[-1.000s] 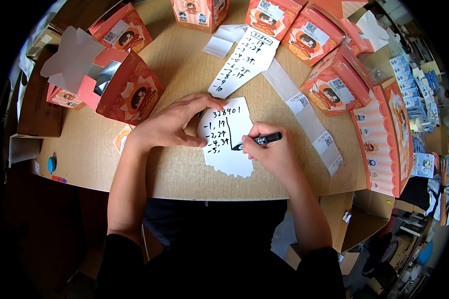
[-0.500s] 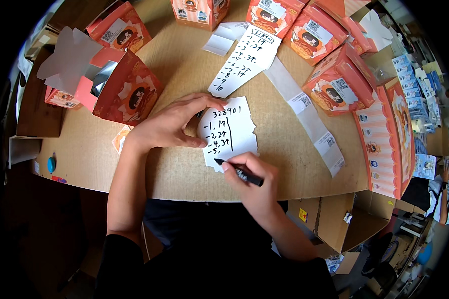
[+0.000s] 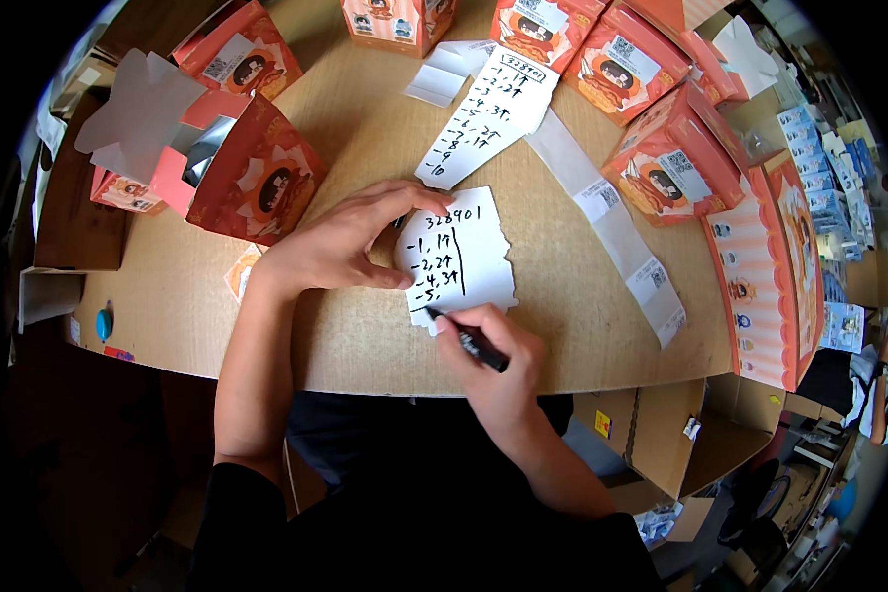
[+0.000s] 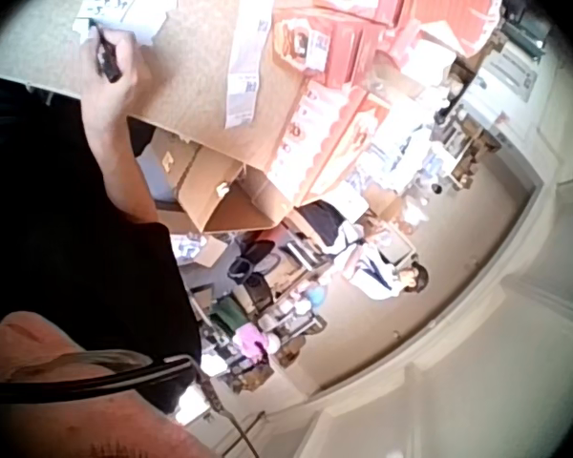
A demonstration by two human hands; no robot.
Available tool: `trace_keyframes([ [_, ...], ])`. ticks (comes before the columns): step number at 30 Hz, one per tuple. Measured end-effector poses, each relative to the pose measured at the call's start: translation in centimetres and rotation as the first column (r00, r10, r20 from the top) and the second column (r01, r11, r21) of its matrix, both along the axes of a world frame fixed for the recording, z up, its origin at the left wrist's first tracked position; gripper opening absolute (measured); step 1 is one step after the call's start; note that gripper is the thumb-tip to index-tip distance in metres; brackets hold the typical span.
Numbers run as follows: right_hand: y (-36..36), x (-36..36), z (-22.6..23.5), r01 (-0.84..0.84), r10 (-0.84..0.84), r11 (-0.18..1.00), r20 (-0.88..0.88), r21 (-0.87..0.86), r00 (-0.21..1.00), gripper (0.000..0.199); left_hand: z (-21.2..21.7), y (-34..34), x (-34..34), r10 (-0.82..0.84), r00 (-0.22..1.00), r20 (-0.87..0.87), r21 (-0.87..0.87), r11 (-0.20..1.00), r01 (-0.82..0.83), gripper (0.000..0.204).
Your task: The person folds a white paper insert and places it into a small orange box. They then use a black marker to write numbers and text on a piece of paper on the table. Finally, they place the paper insert into the box and close the lid.
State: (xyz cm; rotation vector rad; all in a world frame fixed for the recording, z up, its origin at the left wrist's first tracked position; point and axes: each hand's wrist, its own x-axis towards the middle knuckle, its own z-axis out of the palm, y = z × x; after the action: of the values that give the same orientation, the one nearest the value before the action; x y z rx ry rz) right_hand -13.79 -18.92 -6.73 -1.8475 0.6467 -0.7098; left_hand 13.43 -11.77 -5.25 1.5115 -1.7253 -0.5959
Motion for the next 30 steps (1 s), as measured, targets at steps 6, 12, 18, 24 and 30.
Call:
trace_keyframes([
  [6,-5.6,-4.0,0.7,0.330,-0.321,0.918,-0.074,0.222,0.944,0.013,-0.1,0.3,0.0,0.018,1.000,0.007,0.015,1.000,-0.018,0.077],
  [12,-10.1,-4.8,1.9,0.233,-0.235,0.966,0.004,0.116,0.972,0.017,0.1,0.1,-0.1,0.007,1.000,-0.004,0.042,0.999,-0.006,0.078],
  [18,-11.0,3.5,1.9,-0.088,0.104,0.944,-0.033,0.317,0.994,0.017,1.2,0.0,-0.1,0.008,0.999,-0.035,0.128,0.992,-0.004,0.085],
  [24,-11.3,4.3,1.6,-0.124,0.159,0.952,-0.107,0.279,0.981,0.017,0.9,0.2,0.0,0.023,0.999,-0.036,0.123,0.992,-0.018,0.086],
  [30,-10.9,4.4,0.4,-0.146,0.161,0.974,-0.076,0.174,0.984,0.017,0.7,0.3,0.0,0.016,0.999,-0.034,0.087,0.996,-0.013,0.086],
])
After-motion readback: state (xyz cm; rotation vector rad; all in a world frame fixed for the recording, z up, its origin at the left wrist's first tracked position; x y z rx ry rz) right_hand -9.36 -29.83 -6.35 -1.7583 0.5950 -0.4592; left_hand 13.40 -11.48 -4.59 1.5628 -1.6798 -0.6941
